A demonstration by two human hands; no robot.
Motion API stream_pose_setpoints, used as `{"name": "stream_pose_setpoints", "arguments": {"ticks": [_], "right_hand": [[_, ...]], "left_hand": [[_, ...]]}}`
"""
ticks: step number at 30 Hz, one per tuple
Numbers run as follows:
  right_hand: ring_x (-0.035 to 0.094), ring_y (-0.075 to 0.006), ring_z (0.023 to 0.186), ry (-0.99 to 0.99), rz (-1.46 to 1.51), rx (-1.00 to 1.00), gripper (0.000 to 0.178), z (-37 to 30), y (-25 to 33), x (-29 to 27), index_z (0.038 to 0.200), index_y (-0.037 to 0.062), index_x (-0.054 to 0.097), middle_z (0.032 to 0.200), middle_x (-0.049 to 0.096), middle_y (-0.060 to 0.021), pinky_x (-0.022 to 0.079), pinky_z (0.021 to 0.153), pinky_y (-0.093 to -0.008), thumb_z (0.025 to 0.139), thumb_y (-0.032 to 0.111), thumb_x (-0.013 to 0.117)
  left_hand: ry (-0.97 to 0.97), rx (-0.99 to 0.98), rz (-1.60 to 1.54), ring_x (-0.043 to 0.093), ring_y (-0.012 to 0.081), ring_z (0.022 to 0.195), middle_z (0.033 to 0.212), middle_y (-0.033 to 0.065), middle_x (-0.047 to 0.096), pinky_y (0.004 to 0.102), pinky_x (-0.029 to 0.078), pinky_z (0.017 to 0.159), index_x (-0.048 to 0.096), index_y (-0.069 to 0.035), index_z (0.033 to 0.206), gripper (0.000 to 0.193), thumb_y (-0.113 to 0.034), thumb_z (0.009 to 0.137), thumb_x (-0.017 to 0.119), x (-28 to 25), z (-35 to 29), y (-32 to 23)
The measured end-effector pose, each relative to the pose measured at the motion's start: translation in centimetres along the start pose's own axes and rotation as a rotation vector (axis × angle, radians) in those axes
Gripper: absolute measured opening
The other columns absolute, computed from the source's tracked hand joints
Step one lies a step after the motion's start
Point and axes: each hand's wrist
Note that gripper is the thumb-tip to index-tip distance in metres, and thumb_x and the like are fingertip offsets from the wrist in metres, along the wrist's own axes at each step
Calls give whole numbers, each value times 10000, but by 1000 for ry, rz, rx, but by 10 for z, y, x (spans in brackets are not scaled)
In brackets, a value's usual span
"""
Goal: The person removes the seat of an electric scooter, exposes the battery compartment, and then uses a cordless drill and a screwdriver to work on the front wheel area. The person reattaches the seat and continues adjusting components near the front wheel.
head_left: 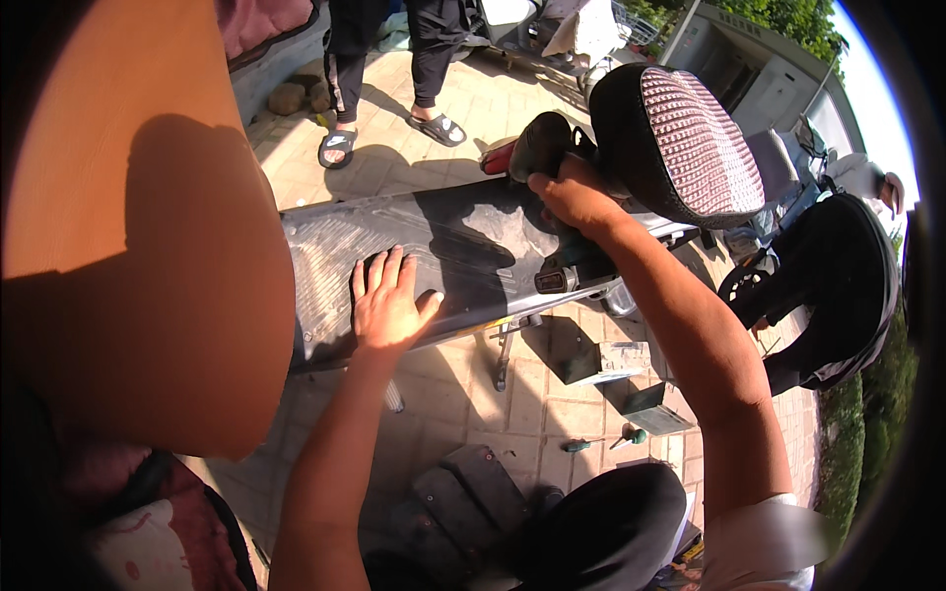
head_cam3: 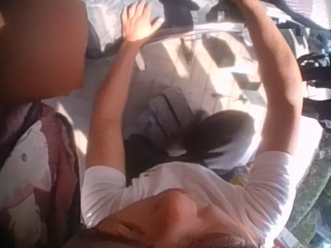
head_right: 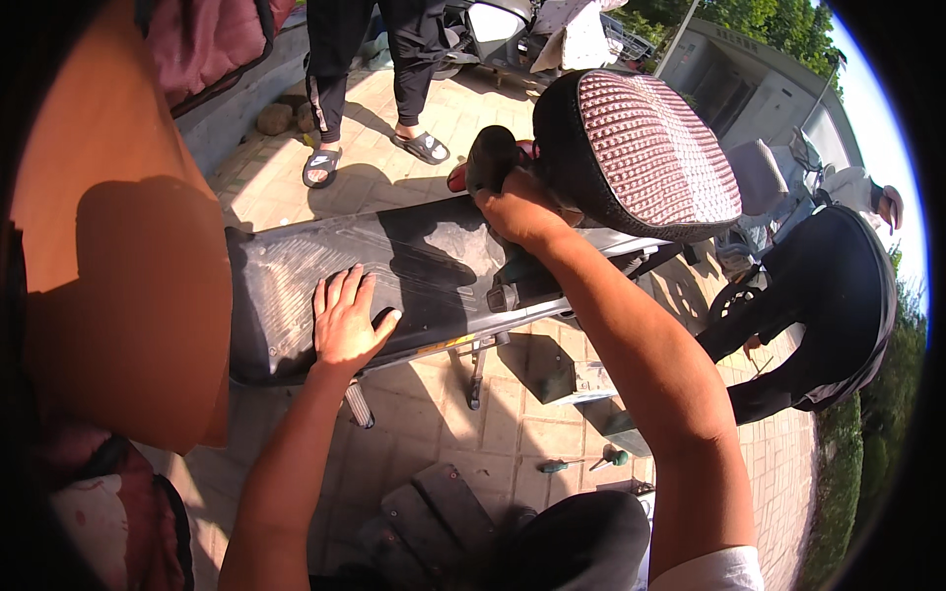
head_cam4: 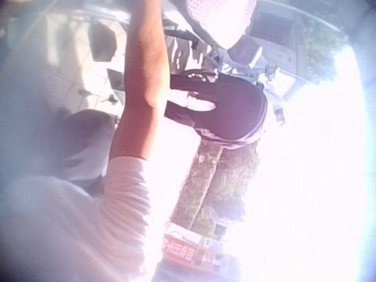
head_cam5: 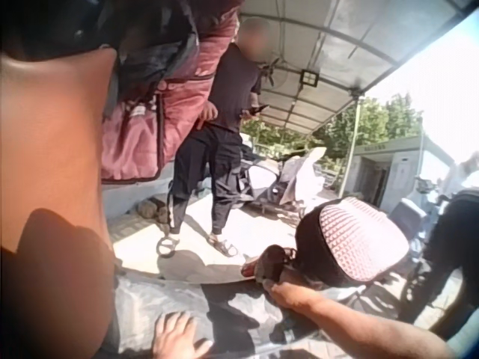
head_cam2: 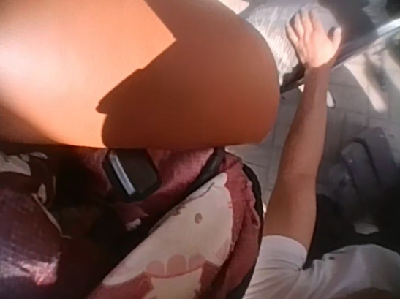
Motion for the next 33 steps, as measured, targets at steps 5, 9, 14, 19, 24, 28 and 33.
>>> {"name": "stream_pose_setpoints", "arguments": {"ticks": [5,9,14,19,24,28,33], "right_hand": [[689,-317,879,-35,-14,-115,423,23,-24,19,1048,-61,648,917,691,-211,521,806,-388,853,313,608],[687,-321,899,-26,-42,-81,432,23,-30,10,1053,-66,645,933,689,-218,519,822,-387,853,315,604],[686,-311,882,1,-36,-39,412,26,-26,20,1045,-65,646,933,687,-217,521,806,-383,842,291,605],[674,-276,751,-11,112,125,377,23,1,10,1027,-60,660,893,687,-183,522,703,-366,809,247,633],[659,-222,660,54,268,205,342,22,35,-17,984,-58,682,817,686,-141,509,603,-350,788,222,662],[646,-205,573,-40,195,300,288,48,13,-8,941,-66,684,776,678,-146,495,511,-336,813,186,633],[646,-229,549,19,245,284,280,34,28,-14,937,-79,667,764,665,-168,498,472,-356,829,172,603]], "left_hand": [[-1,5,12,384,312,1321,1396,156,478,535,189,1140,557,-32,1266,636,-439,790,662,0,0,2],[-12,13,-14,384,315,1318,1395,157,475,530,193,1140,562,-28,1257,630,-434,788,671,5,3,-5],[-6,4,3,387,324,1312,1393,158,472,519,198,1141,571,-20,1243,616,-422,790,681,-2,-1,0],[-36,17,-5,400,314,1304,1380,154,491,527,206,1137,573,-27,1240,629,-428,769,686,-1,0,-1],[-56,37,7,412,309,1297,1376,152,500,533,214,1133,571,-18,1237,655,-424,742,708,-2,0,0],[-50,56,0,415,309,1292,1385,149,483,512,229,1132,560,-19,1245,649,-396,745,728,2,-1,-2],[-30,56,42,411,303,1299,1407,144,467,524,199,1142,555,-19,1263,695,-463,747,699,4,-4,5]]}}
Point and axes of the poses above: each hand's wrist, its own z-axis towards the middle knuckle, its own x-axis out of the palm, y = z × x
